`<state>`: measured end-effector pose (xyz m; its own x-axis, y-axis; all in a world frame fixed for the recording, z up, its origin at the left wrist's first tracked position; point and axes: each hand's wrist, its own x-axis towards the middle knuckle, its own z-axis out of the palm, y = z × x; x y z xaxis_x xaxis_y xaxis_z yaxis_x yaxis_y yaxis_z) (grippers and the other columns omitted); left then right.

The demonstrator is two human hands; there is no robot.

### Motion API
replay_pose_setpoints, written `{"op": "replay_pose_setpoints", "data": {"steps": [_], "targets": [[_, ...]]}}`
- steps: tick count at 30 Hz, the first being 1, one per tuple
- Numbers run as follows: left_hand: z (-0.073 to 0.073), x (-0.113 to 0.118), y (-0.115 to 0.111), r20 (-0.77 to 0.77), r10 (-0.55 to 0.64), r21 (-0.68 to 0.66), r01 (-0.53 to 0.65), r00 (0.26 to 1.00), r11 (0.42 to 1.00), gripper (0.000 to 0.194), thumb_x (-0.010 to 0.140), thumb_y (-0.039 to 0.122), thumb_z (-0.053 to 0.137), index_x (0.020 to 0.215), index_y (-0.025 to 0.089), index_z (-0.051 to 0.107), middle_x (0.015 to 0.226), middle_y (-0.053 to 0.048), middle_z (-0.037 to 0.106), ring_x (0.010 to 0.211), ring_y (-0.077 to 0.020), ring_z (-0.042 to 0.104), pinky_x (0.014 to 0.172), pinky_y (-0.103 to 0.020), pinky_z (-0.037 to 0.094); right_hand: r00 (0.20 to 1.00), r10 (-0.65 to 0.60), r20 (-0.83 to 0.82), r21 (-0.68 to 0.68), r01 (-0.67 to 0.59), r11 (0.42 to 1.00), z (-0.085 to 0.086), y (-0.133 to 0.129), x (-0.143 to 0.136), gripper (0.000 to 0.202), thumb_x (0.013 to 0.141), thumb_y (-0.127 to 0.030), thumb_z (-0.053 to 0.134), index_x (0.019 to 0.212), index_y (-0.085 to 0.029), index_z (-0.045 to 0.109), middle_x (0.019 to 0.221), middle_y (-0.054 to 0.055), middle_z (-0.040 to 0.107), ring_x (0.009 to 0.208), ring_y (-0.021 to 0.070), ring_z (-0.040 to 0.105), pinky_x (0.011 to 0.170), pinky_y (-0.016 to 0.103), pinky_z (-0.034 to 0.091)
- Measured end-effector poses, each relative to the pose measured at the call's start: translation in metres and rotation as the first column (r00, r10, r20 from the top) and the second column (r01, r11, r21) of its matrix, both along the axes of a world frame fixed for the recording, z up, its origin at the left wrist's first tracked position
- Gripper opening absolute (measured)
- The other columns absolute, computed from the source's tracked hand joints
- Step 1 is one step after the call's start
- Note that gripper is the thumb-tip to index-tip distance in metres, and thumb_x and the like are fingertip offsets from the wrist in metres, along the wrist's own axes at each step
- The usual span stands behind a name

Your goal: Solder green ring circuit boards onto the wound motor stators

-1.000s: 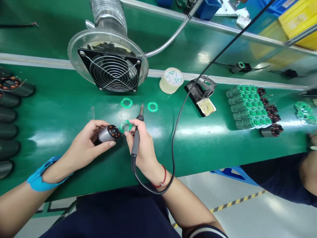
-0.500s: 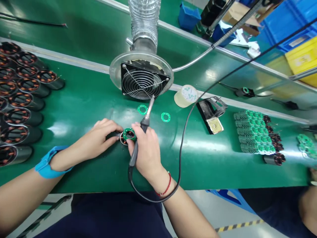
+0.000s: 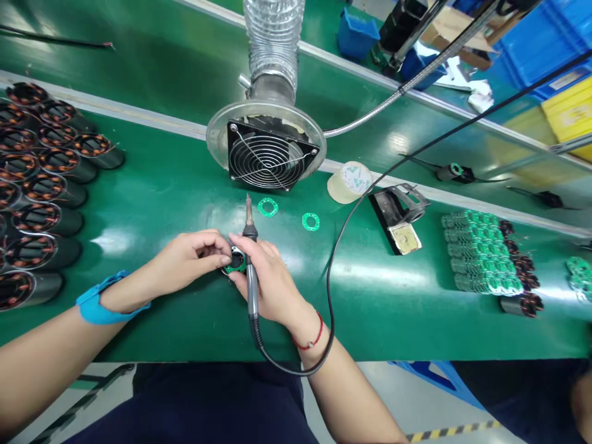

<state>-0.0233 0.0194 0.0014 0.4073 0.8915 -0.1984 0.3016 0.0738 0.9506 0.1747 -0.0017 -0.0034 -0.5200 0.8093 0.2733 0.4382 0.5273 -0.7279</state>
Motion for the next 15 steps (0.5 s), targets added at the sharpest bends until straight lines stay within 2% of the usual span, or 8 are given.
{"op": "replay_pose_setpoints", "data": {"steps": [2, 4, 8, 13, 15], "targets": [[-0.001, 0.001, 0.000, 0.009, 0.008, -0.053, -0.008, 1.000, 0.999, 0.013, 0.081, 0.030, 0.057, 0.074, 0.019, 0.062, 0.072, 0.002, 0.058, 0.065, -0.0130, 0.051, 0.060, -0.026, 0.041, 1.000, -0.018, 0.022, 0.081, 0.016, 0.997, 0.001, -0.002, -0.002, 0.051, 0.094, -0.022, 0.056, 0.142, -0.024, 0.038, 0.134, 0.013, 0.062, 0.129, 0.0258, 0.055, 0.102, 0.046, 0.047], [-0.001, 0.001, 0.001, 0.020, 0.026, -0.116, -0.023, 0.999, 0.993, 0.015, 0.079, 0.033, 0.058, 0.078, 0.018, 0.063, 0.076, 0.000, 0.061, 0.071, -0.0149, 0.054, 0.064, -0.028, 0.043, 0.996, -0.028, 0.079, 0.151, 0.016, 0.988, 0.002, -0.005, -0.003, 0.045, 0.095, -0.019, 0.052, 0.138, -0.024, 0.044, 0.127, 0.011, 0.066, 0.128, 0.0257, 0.056, 0.100, 0.047, 0.047], [0.002, 0.001, 0.001, 0.045, 0.073, -0.225, -0.061, 0.996, 0.972, 0.021, 0.077, 0.038, 0.058, 0.079, 0.018, 0.063, 0.074, 0.000, 0.062, 0.071, -0.0155, 0.055, 0.065, -0.029, 0.043, 0.986, -0.114, 0.122, 0.267, 0.078, 0.961, 0.003, -0.010, -0.005, 0.034, 0.094, -0.014, 0.050, 0.127, -0.018, 0.054, 0.105, 0.011, 0.074, 0.109, 0.0236, 0.066, 0.092, 0.043, 0.050], [0.004, 0.004, 0.002, 0.040, 0.183, -0.162, -0.174, 0.982, 0.971, 0.016, 0.075, 0.033, 0.056, 0.071, 0.018, 0.058, 0.066, 0.002, 0.057, 0.064, -0.0131, 0.051, 0.061, -0.026, 0.042, 0.994, -0.105, 0.023, 0.262, 0.096, 0.960, 0.007, -0.014, -0.006, 0.038, 0.094, -0.007, 0.047, 0.129, -0.021, 0.051, 0.098, 0.005, 0.078, 0.097, 0.0197, 0.071, 0.093, 0.041, 0.051], [0.003, 0.005, 0.002, 0.023, 0.196, -0.115, -0.193, 0.980, 0.974, 0.014, 0.076, 0.031, 0.054, 0.072, 0.018, 0.057, 0.065, 0.003, 0.057, 0.063, -0.0126, 0.051, 0.060, -0.025, 0.041, 0.985, -0.156, -0.078, 0.229, 0.170, 0.958, 0.009, -0.019, -0.006, 0.039, 0.096, -0.011, 0.049, 0.133, -0.021, 0.049, 0.094, 0.004, 0.078, 0.091, 0.0190, 0.073, 0.089, 0.039, 0.053]]}}
